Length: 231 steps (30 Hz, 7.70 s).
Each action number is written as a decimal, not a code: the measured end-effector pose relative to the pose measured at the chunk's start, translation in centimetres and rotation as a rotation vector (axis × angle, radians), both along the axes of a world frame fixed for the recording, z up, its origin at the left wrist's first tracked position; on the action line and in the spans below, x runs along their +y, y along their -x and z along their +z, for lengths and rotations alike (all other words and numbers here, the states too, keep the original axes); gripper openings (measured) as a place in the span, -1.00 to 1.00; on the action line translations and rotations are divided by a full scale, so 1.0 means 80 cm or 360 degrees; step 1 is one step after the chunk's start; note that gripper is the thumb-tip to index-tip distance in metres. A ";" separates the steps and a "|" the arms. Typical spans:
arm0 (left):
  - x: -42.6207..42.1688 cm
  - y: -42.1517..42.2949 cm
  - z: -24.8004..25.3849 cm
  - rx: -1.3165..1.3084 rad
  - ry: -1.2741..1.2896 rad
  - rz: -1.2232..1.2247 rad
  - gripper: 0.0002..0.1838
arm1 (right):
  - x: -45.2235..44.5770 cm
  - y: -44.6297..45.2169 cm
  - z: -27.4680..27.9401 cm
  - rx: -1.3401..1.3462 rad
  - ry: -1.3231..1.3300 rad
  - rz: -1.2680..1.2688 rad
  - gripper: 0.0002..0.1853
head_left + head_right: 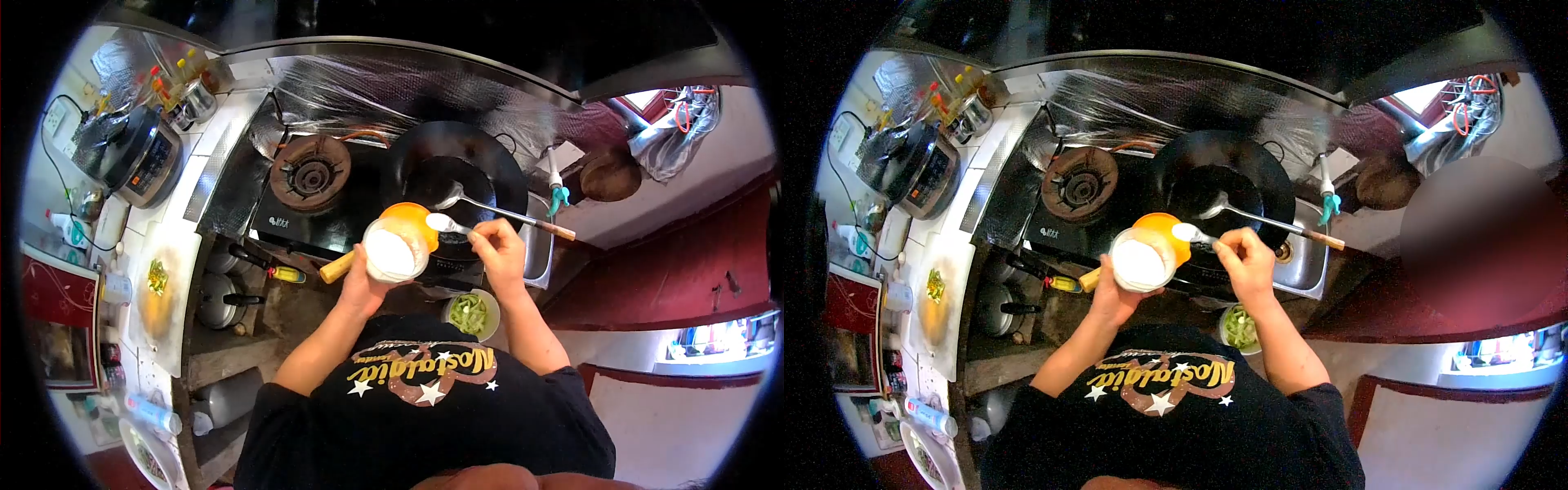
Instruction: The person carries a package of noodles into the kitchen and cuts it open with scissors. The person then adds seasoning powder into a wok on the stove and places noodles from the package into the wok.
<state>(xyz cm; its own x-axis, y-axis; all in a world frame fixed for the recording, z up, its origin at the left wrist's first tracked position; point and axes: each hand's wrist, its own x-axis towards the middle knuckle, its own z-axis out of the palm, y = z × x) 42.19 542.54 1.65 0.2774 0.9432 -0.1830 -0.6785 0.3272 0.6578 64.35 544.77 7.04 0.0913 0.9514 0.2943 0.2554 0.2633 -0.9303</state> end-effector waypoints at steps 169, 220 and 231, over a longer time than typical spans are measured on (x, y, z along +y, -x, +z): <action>-0.380 0.669 0.118 0.1875 0.0163 0.2456 -0.21 | -0.134 0.648 -0.211 -0.0047 0.2237 0.1877 -0.82; -0.439 0.765 -0.030 0.2826 0.0691 0.1490 -0.77 | -0.212 0.858 -0.022 0.0469 0.1290 0.2944 -0.17; -0.347 0.791 0.012 0.1069 -0.0693 0.1358 -0.59 | -0.204 0.835 -0.005 0.0449 0.1250 0.3101 -0.18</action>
<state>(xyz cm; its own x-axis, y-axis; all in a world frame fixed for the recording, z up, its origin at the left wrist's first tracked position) -21.06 514.78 2.59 -0.5058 0.7960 0.3324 -0.0427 -0.4080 0.9120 -2.44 528.42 6.61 -0.9652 -0.2579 0.0433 0.0706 -0.4163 -0.9065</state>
